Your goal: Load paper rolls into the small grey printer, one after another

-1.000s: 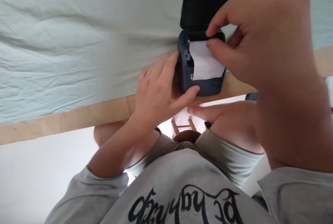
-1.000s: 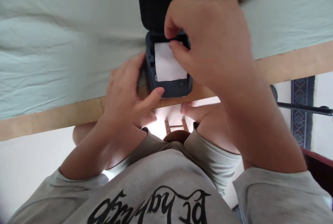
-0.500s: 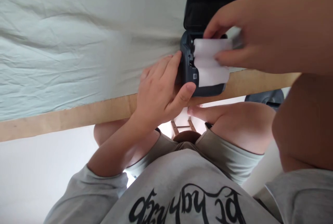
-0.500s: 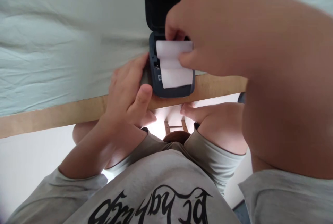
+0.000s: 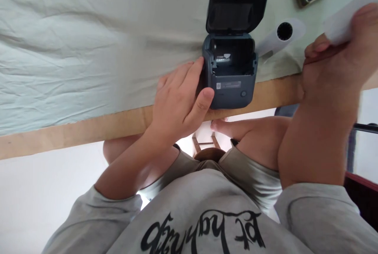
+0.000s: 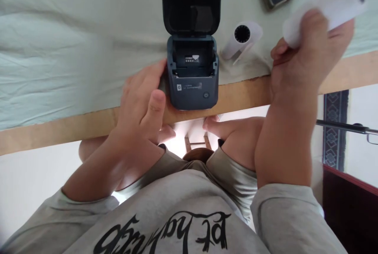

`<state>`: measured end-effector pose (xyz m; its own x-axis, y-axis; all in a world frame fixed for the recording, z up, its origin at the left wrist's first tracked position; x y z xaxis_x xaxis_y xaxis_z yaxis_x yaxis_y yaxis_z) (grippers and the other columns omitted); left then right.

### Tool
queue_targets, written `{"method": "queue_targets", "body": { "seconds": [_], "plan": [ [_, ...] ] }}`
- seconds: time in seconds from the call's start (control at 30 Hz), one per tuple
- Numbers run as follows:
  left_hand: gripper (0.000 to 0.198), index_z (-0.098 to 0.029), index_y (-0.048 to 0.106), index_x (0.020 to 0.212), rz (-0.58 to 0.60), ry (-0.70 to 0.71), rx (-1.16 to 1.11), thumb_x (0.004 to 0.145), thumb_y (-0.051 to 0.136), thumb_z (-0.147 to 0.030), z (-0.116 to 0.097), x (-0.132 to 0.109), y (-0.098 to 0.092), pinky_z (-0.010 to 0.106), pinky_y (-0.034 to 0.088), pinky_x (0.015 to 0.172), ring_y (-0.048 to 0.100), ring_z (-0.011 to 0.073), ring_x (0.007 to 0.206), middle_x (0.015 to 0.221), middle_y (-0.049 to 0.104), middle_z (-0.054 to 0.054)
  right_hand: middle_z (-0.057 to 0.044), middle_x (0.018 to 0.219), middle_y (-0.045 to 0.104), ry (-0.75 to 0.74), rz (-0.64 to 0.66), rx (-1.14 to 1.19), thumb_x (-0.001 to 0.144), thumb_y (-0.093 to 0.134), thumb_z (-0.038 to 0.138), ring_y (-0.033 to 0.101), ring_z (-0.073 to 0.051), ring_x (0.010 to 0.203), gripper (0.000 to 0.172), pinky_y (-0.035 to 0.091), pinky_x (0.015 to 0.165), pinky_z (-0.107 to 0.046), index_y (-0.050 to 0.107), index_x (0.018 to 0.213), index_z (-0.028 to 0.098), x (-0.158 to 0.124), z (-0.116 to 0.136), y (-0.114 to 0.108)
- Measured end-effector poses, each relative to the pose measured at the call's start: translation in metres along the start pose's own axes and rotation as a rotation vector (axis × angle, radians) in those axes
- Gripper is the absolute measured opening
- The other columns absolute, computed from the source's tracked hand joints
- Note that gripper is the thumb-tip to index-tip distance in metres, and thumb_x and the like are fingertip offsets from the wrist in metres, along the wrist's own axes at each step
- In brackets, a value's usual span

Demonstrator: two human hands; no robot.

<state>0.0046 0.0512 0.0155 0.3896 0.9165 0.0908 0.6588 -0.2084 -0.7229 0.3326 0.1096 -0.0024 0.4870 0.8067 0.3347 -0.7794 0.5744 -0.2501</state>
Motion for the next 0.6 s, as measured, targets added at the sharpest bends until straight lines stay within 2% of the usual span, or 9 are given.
{"method": "queue_targets", "body": {
  "seconds": [0.03,0.07,0.13,0.2,0.27,0.37,0.5,0.6],
  "plan": [
    [0.082,-0.017,0.047,0.154,-0.002,-0.003,-0.002,0.105,0.005,-0.068,0.0,0.0,0.0,0.044,0.038,0.115,0.052,0.0288,0.143,0.151,0.058,0.013,0.002,0.087,0.051,-0.051,-0.101,0.005,0.082,0.045,0.017,0.04,-0.006,0.052,0.015,0.028,0.046,-0.024,0.043,0.093,0.027,-0.003,0.005,-0.003],
    [0.083,-0.015,0.047,0.154,0.0,-0.005,-0.002,0.105,0.006,-0.068,-0.001,0.0,0.0,0.044,0.037,0.115,0.052,0.0289,0.143,0.151,0.058,0.014,0.003,0.082,0.048,-0.108,-0.113,-0.041,0.076,0.051,0.016,0.038,-0.006,0.05,0.018,0.031,0.046,-0.025,0.043,0.087,0.027,-0.006,0.011,0.001],
    [0.083,-0.013,0.047,0.153,-0.004,-0.001,-0.005,0.105,0.007,-0.068,0.0,0.0,0.0,0.045,0.039,0.113,0.053,0.0304,0.141,0.15,0.059,0.015,0.003,0.075,0.044,-0.253,-0.058,-0.202,0.075,0.062,0.021,0.042,-0.01,0.055,0.02,0.04,0.056,-0.03,0.043,0.08,0.026,-0.01,0.028,0.012],
    [0.084,-0.014,0.049,0.153,-0.006,0.005,-0.009,0.104,0.009,-0.069,0.001,0.0,0.0,0.047,0.041,0.111,0.055,0.0316,0.14,0.15,0.06,0.015,0.001,0.074,0.044,-0.353,-0.002,-0.369,0.074,0.068,0.024,0.047,-0.015,0.067,0.025,0.041,0.07,-0.035,0.044,0.077,0.026,-0.014,0.039,0.021],
    [0.084,-0.015,0.05,0.152,-0.006,0.014,-0.006,0.104,0.007,-0.069,0.001,0.0,0.0,0.048,0.042,0.11,0.056,0.0316,0.138,0.148,0.061,0.014,-0.001,0.077,0.046,-0.348,0.03,-0.444,0.068,0.068,0.017,0.046,-0.017,0.073,0.027,0.037,0.07,-0.033,0.045,0.08,0.026,-0.014,0.041,0.024],
    [0.084,-0.011,0.048,0.152,-0.009,0.021,0.013,0.105,0.005,-0.066,0.001,-0.001,0.0,0.047,0.041,0.111,0.055,0.0317,0.14,0.149,0.06,0.016,-0.002,0.085,0.05,-0.293,0.085,-0.41,0.063,0.061,0.009,0.043,-0.015,0.068,0.035,0.032,0.062,-0.03,0.047,0.09,0.026,-0.015,0.04,0.026],
    [0.077,-0.02,0.049,0.151,-0.019,0.027,-0.002,0.105,0.008,-0.067,0.002,0.0,0.0,0.046,0.041,0.11,0.056,0.0318,0.138,0.148,0.061,0.013,-0.004,0.098,0.059,-0.361,0.085,-0.361,0.063,0.051,0.007,0.058,-0.018,0.083,0.038,0.038,0.07,-0.031,0.049,0.096,0.025,-0.022,0.049,0.024],
    [0.076,-0.024,0.05,0.15,-0.016,0.023,-0.011,0.105,0.009,-0.067,0.002,0.001,0.0,0.047,0.042,0.109,0.056,0.0323,0.138,0.147,0.062,0.011,-0.009,0.106,0.064,-0.447,0.05,-0.384,0.065,0.052,0.007,0.061,-0.022,0.095,0.043,0.043,0.08,-0.036,0.059,0.106,0.019,-0.029,0.057,0.019]
  ]
}}
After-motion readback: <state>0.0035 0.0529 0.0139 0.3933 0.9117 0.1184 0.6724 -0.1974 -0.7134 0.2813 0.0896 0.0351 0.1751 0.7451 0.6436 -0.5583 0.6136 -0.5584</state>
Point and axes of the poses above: each hand's wrist, its own x-axis towards the middle knuckle, its own y-axis out of the palm, z = x × y, the point moved 7 cm from there along x, towards the middle knuckle
